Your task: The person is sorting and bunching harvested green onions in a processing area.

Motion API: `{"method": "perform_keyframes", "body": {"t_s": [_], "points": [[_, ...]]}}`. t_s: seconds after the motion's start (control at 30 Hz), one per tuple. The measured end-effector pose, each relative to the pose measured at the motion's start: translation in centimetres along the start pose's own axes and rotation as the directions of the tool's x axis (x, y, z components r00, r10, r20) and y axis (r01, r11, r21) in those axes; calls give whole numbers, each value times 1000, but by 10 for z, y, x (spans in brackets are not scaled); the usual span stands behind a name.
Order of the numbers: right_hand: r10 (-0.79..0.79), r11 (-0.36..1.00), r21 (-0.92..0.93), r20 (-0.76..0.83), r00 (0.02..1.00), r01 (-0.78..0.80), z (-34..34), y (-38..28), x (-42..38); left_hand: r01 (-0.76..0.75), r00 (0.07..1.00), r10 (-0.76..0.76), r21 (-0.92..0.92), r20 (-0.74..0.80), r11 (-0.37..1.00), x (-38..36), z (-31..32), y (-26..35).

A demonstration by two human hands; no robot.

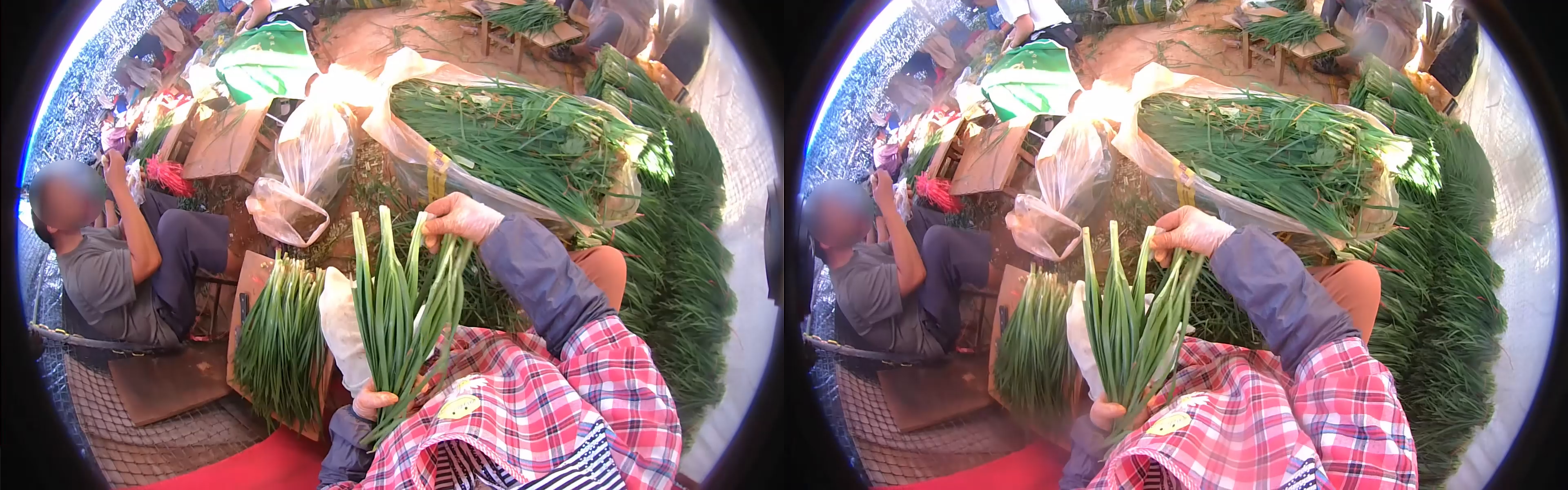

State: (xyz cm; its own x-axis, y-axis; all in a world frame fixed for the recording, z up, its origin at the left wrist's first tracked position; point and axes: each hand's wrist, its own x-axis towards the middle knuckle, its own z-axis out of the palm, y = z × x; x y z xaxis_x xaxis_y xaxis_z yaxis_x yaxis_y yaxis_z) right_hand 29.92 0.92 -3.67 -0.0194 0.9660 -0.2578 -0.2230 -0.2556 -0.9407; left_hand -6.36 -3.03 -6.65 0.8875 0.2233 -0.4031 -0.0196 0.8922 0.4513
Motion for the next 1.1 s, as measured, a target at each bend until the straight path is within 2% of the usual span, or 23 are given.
{"method": "perform_keyframes", "body": {"t_s": [0.07,0.1,0.13,0.2,0.23,0.27,0.3,0.33,0.37,0.4,0.43,0.47,0.5,0.6,0.63,0.73,0.77,0.87,0.9,0.97,1.0,1.1], "points": [[-7,999,-53,24,1000,8,-3,-8,0,28,997,-25,-38,70,999,-1,5,7],[-67,980,-188,-30,997,60,-5,-8,4,20,998,-19,-18,65,1000,-1,8,8],[-120,961,-266,-129,984,83,-11,-8,7,-17,997,18,-4,80,1000,-4,3,4],[-334,866,-480,-348,876,140,-57,26,32,-92,990,89,28,111,995,-10,-16,-2],[-367,680,-733,-358,859,-15,-68,28,23,-117,989,109,70,99,991,-15,-17,2],[-407,411,-895,-350,844,-172,-67,16,14,-127,988,118,87,103,988,-15,-13,7],[-286,454,-864,-373,883,-218,-55,12,-4,-139,986,128,102,107,985,-15,-9,12],[-91,625,-756,-319,943,-196,-50,8,-16,-149,985,136,116,111,982,-16,-2,19],[-136,917,-392,-131,982,75,-53,41,-17,-121,992,123,206,4,971,-18,7,27],[209,969,153,-75,975,-196,-39,51,-32,-140,989,145,209,-7,968,-13,20,33],[54,808,570,179,982,-149,-36,88,-39,-154,987,161,214,-18,965,-7,34,40],[180,796,553,172,968,-246,-4,78,-46,-169,984,179,220,-25,961,-1,40,43],[-161,777,623,331,930,-87,9,106,-42,-117,987,144,289,-75,950,1,37,43],[-291,629,776,181,939,46,40,98,-26,43,997,-11,421,-78,906,13,52,47],[-296,606,793,158,942,58,41,91,-18,16,1000,-16,449,-4,893,19,52,42],[-301,565,819,91,949,101,51,41,-19,16,999,-4,348,-36,937,27,46,24],[-300,605,785,66,952,136,47,43,-17,-94,991,123,402,-47,911,34,46,16],[-268,678,714,16,963,177,29,54,-12,-39,961,192,591,-198,806,40,50,13],[-252,695,697,3,968,179,24,57,-12,-68,939,280,692,-199,718,44,48,9],[-178,665,720,-107,978,200,27,57,-20,49,901,385,928,-201,369,44,52,10],[-139,651,729,-160,977,212,28,55,-23,121,880,437,978,-184,168,45,54,10],[-55,675,710,-220,974,198,29,47,-26,96,828,557,995,-57,-40,49,54,3]]}}
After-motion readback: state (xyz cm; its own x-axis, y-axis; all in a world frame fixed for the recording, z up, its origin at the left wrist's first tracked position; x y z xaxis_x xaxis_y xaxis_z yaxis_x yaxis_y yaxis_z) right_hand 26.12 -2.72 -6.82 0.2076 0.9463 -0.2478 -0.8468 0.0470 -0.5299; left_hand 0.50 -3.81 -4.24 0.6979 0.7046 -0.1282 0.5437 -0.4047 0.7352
